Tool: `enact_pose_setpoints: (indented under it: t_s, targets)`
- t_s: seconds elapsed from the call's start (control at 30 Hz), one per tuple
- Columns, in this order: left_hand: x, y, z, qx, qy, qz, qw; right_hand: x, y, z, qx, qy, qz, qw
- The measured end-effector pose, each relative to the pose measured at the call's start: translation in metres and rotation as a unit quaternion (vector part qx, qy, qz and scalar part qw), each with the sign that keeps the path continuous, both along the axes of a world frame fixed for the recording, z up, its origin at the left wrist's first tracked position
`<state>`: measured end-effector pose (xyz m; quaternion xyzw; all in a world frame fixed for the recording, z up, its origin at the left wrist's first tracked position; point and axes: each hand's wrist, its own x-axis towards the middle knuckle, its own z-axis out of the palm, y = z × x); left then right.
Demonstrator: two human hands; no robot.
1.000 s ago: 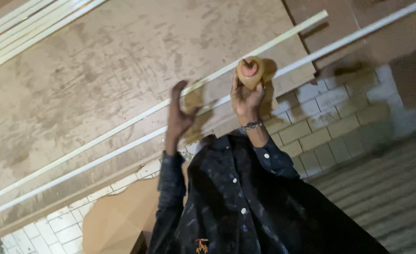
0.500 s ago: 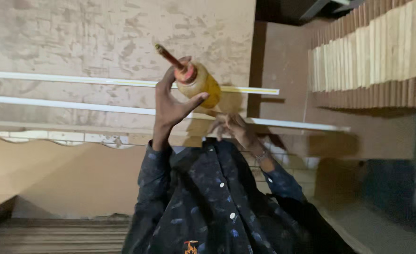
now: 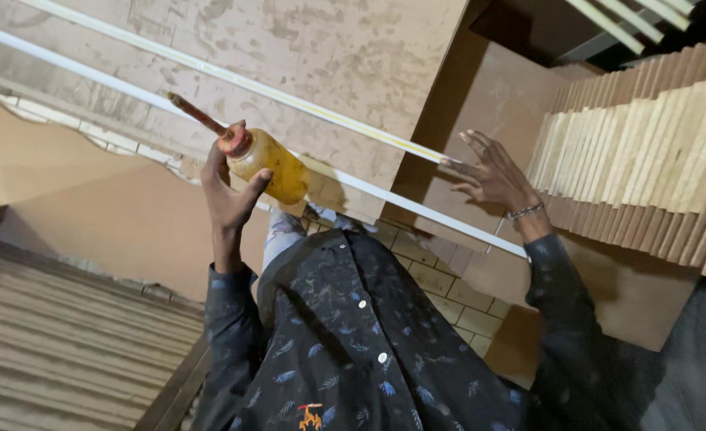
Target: The person applies glue from a yellow bottle along the length of thin white sticks laid on a workbench. They repeatedly pick up sticks, apply glue, and place them back in a pile. The process is repeated for multiple sticks throughout the clip.
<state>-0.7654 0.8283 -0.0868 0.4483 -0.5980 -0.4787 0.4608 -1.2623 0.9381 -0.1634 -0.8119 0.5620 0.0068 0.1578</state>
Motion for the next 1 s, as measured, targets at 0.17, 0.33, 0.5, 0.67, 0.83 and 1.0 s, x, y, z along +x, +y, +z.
enact_pose_setpoints:
  t_s: [0.17, 0.33, 0.5, 0.67, 0.83, 1.0]
  targets:
    - [0.005, 0.014, -0.002, 0.007, -0.034, -0.005, 0.999, -0.014, -0.004, -0.029, -0.026, -0.036, -0.004, 0.999]
    - [0.010, 0.019, -0.004, -0.022, -0.044, 0.001, 0.999, -0.034, 0.000, -0.045, -0.061, -0.068, 0.001, 0.996]
    - [0.013, 0.025, -0.010, 0.002, -0.020, 0.018, 1.000, -0.046, 0.008, -0.046, -0.077, -0.059, 0.007, 0.995]
    - [0.032, 0.035, -0.011, -0.034, -0.087, 0.031, 0.995, -0.051, 0.001, -0.040, -0.083, -0.028, 0.045, 0.995]
    - [0.056, 0.046, -0.020, -0.021, -0.052, 0.073, 0.996, -0.014, -0.038, -0.034, -0.092, 0.037, 0.111, 0.989]
    - [0.077, 0.042, -0.045, -0.005, 0.013, 0.097, 0.995, 0.056, -0.103, -0.015, -0.134, 0.134, 0.196, 0.962]
